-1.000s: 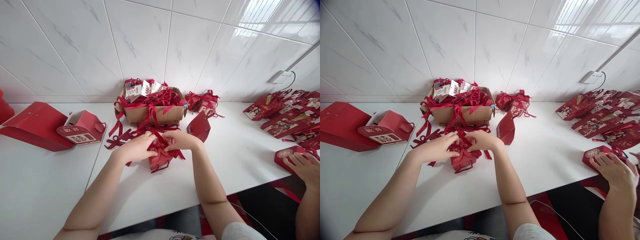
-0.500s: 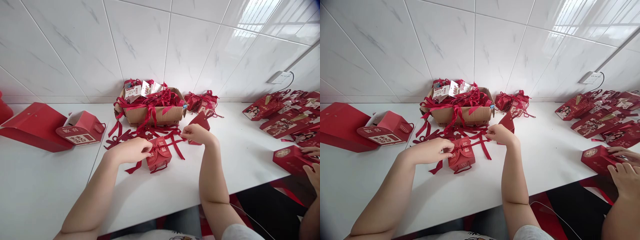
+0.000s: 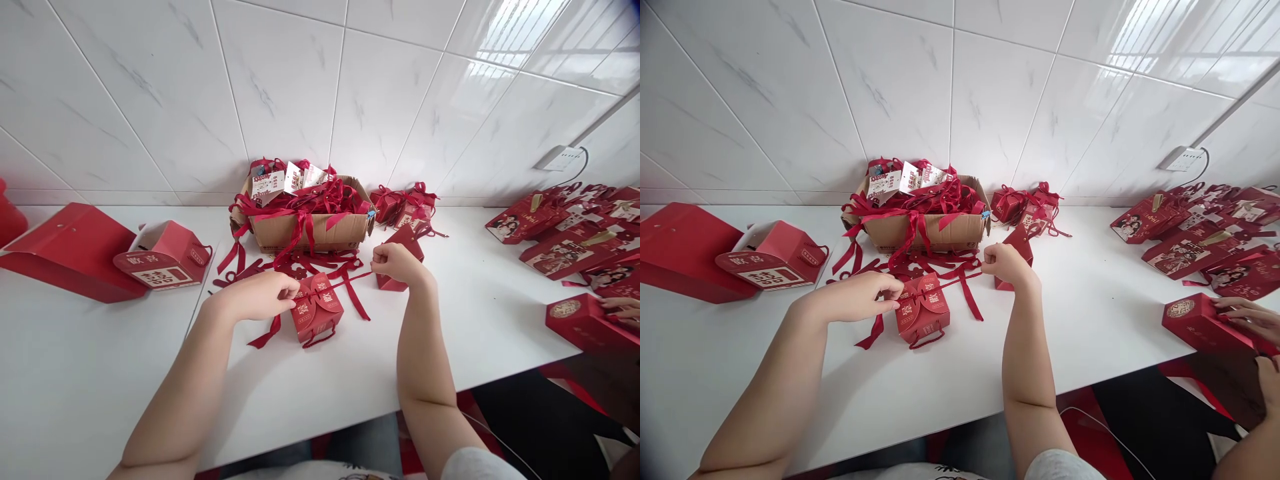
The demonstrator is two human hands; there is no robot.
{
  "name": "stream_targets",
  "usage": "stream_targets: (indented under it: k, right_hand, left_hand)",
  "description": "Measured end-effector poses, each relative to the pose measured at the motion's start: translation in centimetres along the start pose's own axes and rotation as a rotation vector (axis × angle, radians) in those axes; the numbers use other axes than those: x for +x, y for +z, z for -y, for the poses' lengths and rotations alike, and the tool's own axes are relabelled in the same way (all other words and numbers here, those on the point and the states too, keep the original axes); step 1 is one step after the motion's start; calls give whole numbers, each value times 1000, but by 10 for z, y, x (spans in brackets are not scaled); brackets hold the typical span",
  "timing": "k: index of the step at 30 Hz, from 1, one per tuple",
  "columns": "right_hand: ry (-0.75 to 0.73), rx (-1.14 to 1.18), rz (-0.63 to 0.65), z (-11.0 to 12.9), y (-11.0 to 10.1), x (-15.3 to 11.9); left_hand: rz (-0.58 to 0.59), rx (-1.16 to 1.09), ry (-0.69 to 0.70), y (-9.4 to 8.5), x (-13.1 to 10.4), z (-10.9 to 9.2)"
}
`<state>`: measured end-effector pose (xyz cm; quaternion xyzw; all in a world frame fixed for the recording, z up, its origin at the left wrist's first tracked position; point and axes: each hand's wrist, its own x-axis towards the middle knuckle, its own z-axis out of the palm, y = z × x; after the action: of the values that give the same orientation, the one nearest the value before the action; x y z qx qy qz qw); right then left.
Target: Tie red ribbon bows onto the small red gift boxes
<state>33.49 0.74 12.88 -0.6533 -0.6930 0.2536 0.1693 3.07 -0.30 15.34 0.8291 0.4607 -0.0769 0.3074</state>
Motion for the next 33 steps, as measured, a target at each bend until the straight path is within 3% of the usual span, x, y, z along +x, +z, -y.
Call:
stream_targets:
  k: [6,9,13,16,19,26,30,33]
  right_hand:
    - [111,-72,-17,3,5,0]
    - [141,-64,-7,9,2,-4]
    - [27,-4,-45,23,3,-8]
    - [-157,50,211,38,14,-6]
    - [-200,30,478,50,28,-2]
    - [-263,-6,593,51,35,1]
    - [-392,68,669,48,27,-2]
    - [-547,255,777,49,25,-3]
  left_hand:
    - [-155,52,-38,-3,0,-1]
    - [-150,65,-129,-6,-3,-1]
    - [-129,78,-115,-6,-4,-4]
    - [-166,94,-61,-2,0,-8]
    - [-138,101,-46,2,5,-8]
    - [-100,96,-77,3,8,-2]
    - [-95,93,-78,3,9,-3]
    - [-83,85,-81,1,10,-4]
